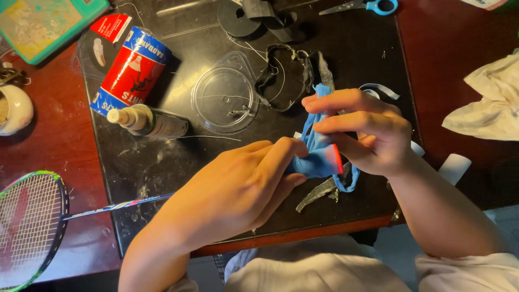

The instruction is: Wrapping a badminton racket handle with blue grip tape.

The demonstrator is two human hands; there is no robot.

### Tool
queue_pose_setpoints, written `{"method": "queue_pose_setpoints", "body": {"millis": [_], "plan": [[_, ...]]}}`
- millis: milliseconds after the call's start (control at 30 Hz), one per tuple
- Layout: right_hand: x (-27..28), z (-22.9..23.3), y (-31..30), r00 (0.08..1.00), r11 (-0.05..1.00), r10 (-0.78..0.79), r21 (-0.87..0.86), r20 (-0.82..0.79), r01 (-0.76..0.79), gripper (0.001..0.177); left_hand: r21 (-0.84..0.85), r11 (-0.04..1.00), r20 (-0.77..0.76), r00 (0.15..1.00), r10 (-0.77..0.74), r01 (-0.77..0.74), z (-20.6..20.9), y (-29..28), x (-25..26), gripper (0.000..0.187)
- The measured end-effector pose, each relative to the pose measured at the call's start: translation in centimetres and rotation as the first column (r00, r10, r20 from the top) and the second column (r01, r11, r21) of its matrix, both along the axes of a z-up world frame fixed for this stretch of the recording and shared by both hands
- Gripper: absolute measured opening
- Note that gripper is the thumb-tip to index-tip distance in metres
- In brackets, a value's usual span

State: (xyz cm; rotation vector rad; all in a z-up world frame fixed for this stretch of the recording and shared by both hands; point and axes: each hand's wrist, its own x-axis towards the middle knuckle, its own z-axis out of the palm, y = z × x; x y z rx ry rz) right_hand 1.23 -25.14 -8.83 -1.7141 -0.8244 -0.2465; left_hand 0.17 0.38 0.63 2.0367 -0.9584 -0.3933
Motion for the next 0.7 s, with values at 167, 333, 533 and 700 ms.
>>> {"method": "queue_pose_setpoints", "body": {"millis": [167, 333, 533, 700], "plan": [[0.1, 0.5, -0.1, 0.999, 0.997, 0.034, -0.065, -0.014, -0.035, 0.021, 0.029, 0.999, 0.087, 0.996, -0.027, 0.024, 0.6, 0.0, 0.2, 0.027], [0.1, 0.6, -0.7, 0.999, 0.987, 0.034, -0.153, -0.042, -0.041, 0.025, -0.007, 1.000, 0.062, 0.998, -0.015, 0.015, 0.7, 0.0, 0.8, 0.024], [0.2, 0.6, -1.6, 0.977, 0.968, 0.199, -0.140, -0.071, -0.207, 0.009, -0.086, 0.995, 0.079, 0.996, -0.033, 0.040, 1.1, -0.4, 3.0, 0.014], [0.0, 1.2, -1.5, 0.973, 0.966, 0.203, -0.141, -0.108, -0.217, 0.013, -0.054, 0.998, 0.001, 0.999, -0.035, 0.035, 1.1, -0.5, 3.5, 0.020]]}}
